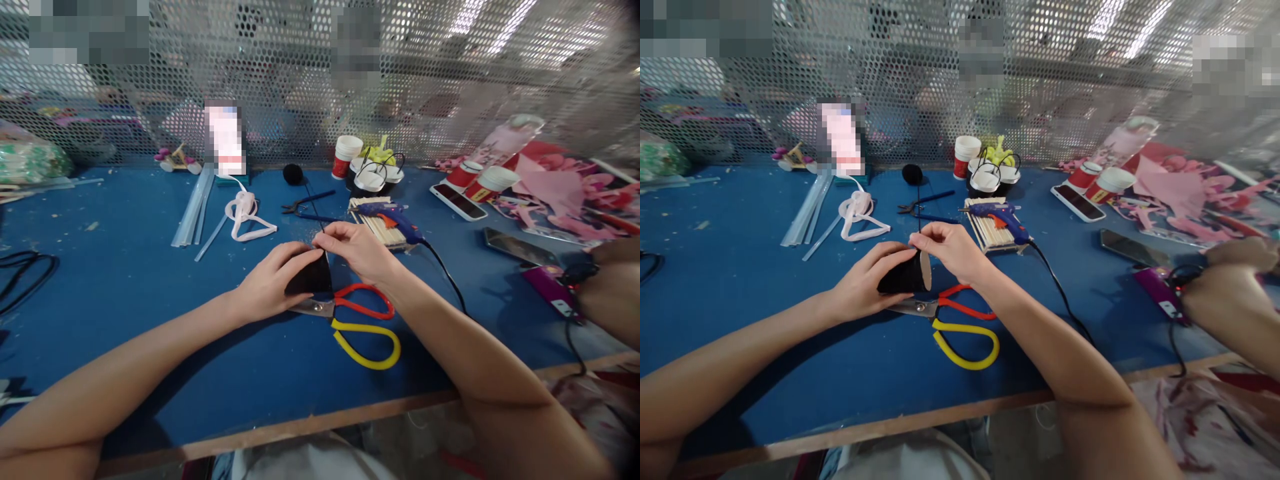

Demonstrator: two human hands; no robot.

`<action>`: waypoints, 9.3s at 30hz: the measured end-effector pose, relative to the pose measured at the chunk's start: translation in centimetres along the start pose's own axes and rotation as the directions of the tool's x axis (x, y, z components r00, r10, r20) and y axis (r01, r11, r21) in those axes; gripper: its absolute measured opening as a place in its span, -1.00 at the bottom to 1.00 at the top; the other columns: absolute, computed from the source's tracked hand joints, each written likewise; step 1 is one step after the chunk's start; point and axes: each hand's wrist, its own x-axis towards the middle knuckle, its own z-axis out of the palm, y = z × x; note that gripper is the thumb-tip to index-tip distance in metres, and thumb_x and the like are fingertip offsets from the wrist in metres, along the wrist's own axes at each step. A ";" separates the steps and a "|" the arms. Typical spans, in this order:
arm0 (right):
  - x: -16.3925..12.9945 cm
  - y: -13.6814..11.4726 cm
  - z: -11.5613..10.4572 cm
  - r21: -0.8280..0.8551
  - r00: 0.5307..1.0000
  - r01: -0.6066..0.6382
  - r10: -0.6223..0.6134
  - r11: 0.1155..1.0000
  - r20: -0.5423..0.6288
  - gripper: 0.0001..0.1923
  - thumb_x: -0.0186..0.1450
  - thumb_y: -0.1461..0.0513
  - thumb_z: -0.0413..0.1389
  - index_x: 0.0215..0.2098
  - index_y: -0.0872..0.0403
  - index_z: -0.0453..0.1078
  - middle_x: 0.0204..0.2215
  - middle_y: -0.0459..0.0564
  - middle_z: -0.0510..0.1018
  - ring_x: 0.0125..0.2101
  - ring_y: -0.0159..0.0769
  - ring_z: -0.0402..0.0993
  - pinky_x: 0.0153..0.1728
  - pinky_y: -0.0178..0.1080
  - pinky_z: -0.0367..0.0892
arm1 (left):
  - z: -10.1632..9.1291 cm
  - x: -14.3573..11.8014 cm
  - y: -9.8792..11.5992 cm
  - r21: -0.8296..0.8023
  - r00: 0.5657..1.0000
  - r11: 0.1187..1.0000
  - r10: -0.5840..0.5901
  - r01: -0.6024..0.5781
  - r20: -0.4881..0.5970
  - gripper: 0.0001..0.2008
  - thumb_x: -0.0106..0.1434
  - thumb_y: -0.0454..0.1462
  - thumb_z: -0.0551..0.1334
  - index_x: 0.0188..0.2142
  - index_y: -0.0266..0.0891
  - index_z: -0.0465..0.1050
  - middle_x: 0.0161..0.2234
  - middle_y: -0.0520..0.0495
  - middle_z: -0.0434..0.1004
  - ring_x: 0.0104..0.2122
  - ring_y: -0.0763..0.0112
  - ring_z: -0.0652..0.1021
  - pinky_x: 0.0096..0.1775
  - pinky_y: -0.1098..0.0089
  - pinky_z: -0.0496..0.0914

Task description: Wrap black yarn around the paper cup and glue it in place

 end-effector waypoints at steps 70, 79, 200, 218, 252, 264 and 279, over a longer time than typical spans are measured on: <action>-2.8 -1.2 0.3 -0.248 0.992 0.063 -0.033 0.967 0.125 -0.80 0.21 0.14 0.06 -0.48 0.10 0.32 -0.57 -0.14 0.34 -0.53 -0.45 0.20 -0.47 -0.32 0.15 | -1.0 0.5 -0.3 -0.084 0.988 0.990 -0.105 0.115 0.112 -0.34 0.08 -0.24 0.29 0.14 -0.17 0.06 0.01 -0.20 0.20 0.02 0.17 0.33 0.03 0.16 0.30; -2.6 -0.6 0.1 0.000 0.987 -0.010 0.010 1.000 0.158 -0.60 0.29 0.00 -0.06 -0.50 0.10 0.37 -0.51 -0.08 0.43 -0.41 -0.41 0.34 -0.30 -0.28 0.28 | -0.9 0.6 -0.3 -0.095 0.990 0.988 -0.116 0.124 0.086 -0.35 0.08 -0.29 0.28 0.14 -0.13 0.05 0.02 -0.18 0.20 0.04 0.16 0.31 0.04 0.12 0.29; -7.2 -0.3 -1.0 -0.709 0.995 0.085 -0.028 0.700 0.091 -0.77 0.25 0.13 0.03 -0.22 0.09 0.36 -0.24 0.05 0.48 -0.25 -0.21 0.44 -0.23 -0.11 0.36 | -1.3 0.9 -1.5 -0.746 0.741 0.467 -0.670 0.475 0.053 -0.28 -0.12 -0.22 0.42 0.03 -0.27 0.21 -0.04 -0.23 0.38 -0.02 0.12 0.41 0.00 0.14 0.31; -2.2 -1.9 1.0 -0.490 0.963 0.260 -0.258 0.832 0.074 -0.84 0.26 0.20 -0.01 -0.43 0.07 0.34 -0.35 -0.02 0.50 -0.28 -0.30 0.39 -0.19 -0.21 0.27 | -1.7 1.0 -0.1 -0.662 0.779 0.452 -0.522 0.598 0.347 -0.42 0.01 -0.12 0.34 -0.01 -0.27 0.26 -0.18 -0.14 0.38 -0.19 0.23 0.45 -0.16 0.22 0.37; -1.1 2.8 -11.8 -0.758 0.844 -0.416 -0.096 0.502 -0.527 -0.57 0.07 0.16 0.09 -0.11 0.18 0.31 -0.35 0.16 0.49 -0.36 -0.07 0.43 -0.33 -0.08 0.31 | -2.1 1.0 -2.9 -0.444 0.771 0.638 -0.582 0.629 0.256 -0.50 0.05 -0.06 0.26 -0.06 -0.21 0.27 -0.29 -0.05 0.42 -0.35 0.35 0.46 -0.32 0.35 0.37; -5.0 -1.2 -5.1 -0.507 0.987 -0.144 0.085 0.850 -0.138 -0.71 0.07 0.04 0.17 -0.36 0.07 0.45 -0.64 -0.08 0.47 -0.63 -0.31 0.37 -0.60 -0.24 0.33 | -1.8 0.8 -3.6 -0.510 0.685 0.486 -0.644 0.710 0.340 -0.60 0.08 0.00 0.23 -0.22 -0.22 0.30 -0.45 0.00 0.35 -0.57 0.48 0.39 -0.57 0.47 0.30; -5.7 0.3 -5.0 -0.774 0.989 0.140 -0.125 0.618 0.080 -0.80 0.12 0.11 0.07 -0.39 -0.02 0.50 -0.68 0.00 0.39 -0.47 -0.15 0.43 -0.43 -0.14 0.35 | -1.5 0.8 -4.2 -0.536 0.629 0.402 -0.694 0.743 0.351 -0.58 0.07 0.03 0.24 -0.26 -0.23 0.30 -0.51 -0.02 0.34 -0.62 0.50 0.37 -0.62 0.49 0.28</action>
